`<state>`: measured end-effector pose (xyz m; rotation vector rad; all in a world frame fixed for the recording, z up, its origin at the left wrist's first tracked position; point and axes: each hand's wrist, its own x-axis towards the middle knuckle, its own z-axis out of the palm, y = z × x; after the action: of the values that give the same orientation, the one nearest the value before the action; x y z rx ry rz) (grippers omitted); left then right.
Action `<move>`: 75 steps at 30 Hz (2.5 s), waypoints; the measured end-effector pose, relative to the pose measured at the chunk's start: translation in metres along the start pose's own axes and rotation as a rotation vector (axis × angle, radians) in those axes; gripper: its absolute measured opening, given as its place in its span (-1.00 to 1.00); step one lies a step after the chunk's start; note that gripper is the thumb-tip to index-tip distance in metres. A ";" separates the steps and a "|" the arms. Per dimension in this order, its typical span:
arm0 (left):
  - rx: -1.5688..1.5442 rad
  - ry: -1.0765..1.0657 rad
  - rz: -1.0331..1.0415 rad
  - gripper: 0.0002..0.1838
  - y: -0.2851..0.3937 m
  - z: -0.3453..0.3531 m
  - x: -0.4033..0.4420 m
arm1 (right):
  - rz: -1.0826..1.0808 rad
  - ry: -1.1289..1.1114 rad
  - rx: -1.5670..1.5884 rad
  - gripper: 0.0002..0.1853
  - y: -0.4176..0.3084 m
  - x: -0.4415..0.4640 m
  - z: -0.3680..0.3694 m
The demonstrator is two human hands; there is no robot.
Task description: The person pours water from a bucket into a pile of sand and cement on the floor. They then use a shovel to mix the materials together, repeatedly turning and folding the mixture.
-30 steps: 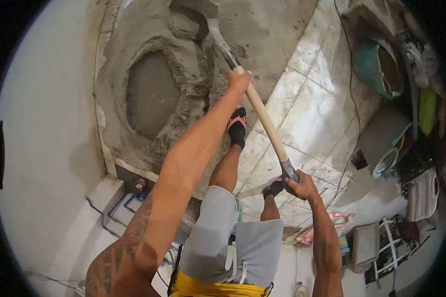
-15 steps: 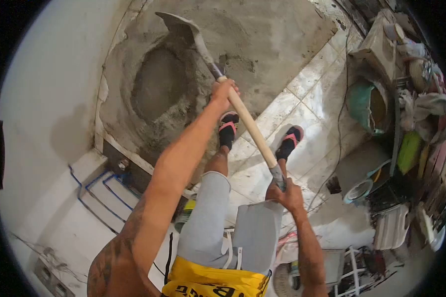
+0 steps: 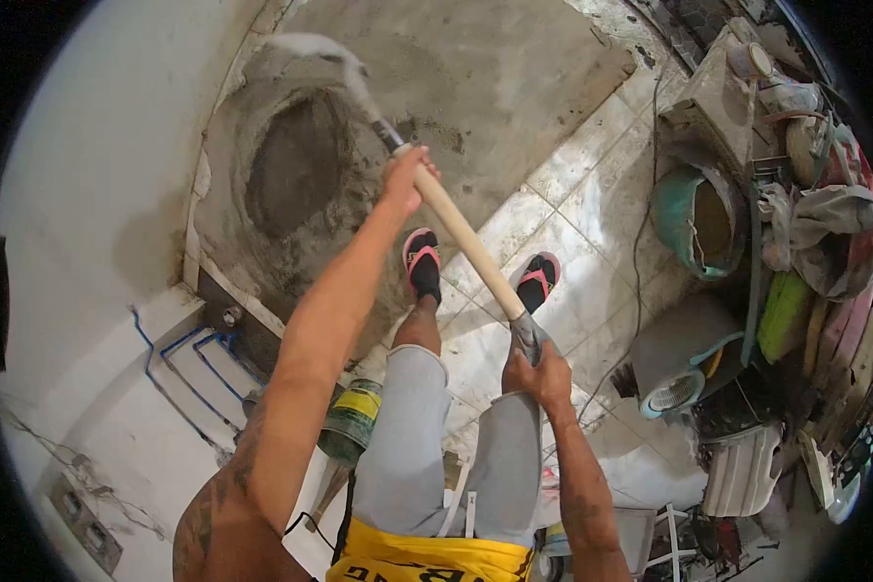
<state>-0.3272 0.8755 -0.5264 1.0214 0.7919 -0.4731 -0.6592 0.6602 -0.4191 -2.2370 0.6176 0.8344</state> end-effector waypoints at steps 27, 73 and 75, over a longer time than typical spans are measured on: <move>0.142 0.149 -0.028 -0.64 0.011 0.043 0.200 | 0.047 -0.428 0.029 -0.47 -0.033 0.247 -0.101; 0.792 0.006 0.127 -0.63 -0.221 0.040 0.140 | 0.357 -0.177 0.227 -0.49 0.080 0.050 0.079; 0.772 0.003 0.131 -0.62 -0.212 0.037 0.153 | 0.331 -0.190 0.263 -0.49 0.078 0.072 0.084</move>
<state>-0.3607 0.7461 -0.7536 1.7753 0.5369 -0.6848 -0.6909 0.6547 -0.5505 -1.8204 0.9613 1.0477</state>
